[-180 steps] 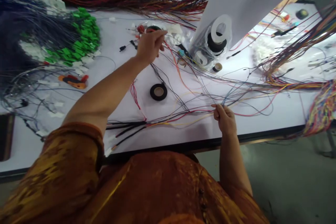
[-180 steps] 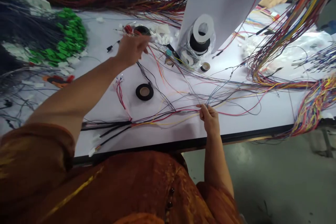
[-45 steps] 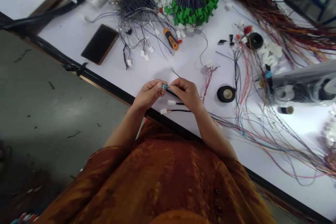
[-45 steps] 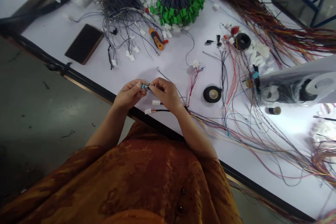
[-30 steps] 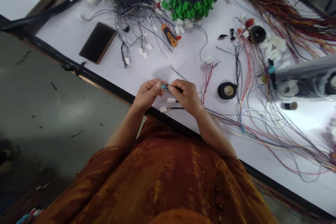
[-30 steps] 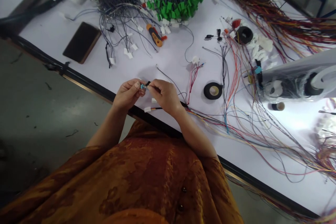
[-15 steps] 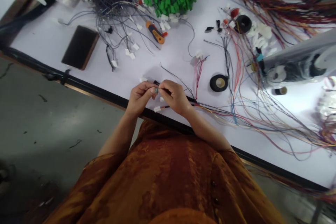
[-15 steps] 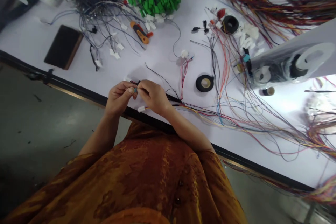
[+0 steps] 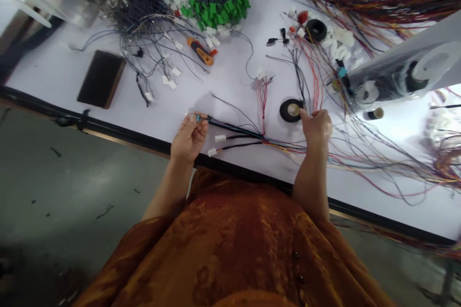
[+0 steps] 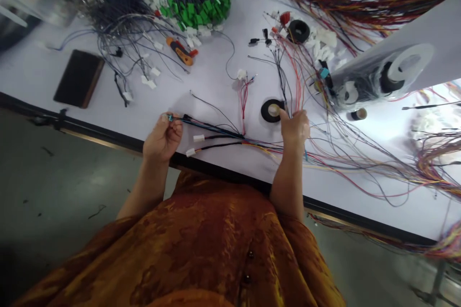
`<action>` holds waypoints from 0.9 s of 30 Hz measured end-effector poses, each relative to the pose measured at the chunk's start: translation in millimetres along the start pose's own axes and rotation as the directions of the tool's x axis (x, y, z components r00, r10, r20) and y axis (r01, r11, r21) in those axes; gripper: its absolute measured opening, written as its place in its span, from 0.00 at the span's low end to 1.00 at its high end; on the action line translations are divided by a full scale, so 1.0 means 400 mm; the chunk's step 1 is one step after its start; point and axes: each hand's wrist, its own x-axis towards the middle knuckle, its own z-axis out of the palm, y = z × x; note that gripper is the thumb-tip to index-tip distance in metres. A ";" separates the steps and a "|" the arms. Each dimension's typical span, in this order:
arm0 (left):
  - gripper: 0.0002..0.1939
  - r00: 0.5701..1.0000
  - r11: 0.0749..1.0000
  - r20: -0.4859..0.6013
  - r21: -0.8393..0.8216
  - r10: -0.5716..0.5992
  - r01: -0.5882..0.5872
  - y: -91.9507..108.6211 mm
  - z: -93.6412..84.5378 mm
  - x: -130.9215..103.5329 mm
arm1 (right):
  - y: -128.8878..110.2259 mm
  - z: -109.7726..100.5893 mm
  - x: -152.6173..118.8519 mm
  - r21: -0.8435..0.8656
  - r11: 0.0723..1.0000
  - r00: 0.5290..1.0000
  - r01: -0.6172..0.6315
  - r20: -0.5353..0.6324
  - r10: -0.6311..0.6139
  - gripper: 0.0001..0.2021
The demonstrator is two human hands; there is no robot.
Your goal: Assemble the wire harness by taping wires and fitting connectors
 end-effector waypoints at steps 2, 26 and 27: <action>0.06 0.999 0.999 -0.031 0.025 0.031 -0.030 -0.003 0.002 0.002 | 0.020 0.014 0.025 -0.045 0.999 0.996 -0.002 0.091 0.006 0.12; 0.16 0.957 0.899 0.182 0.339 0.226 -0.276 0.070 0.011 0.023 | -0.353 0.047 -0.235 0.795 0.572 0.396 -0.200 0.600 -0.696 0.13; 0.16 0.957 0.901 0.200 0.340 0.209 -0.268 0.073 0.010 0.024 | -0.354 0.047 -0.231 0.785 0.586 0.387 -0.202 0.614 -0.688 0.12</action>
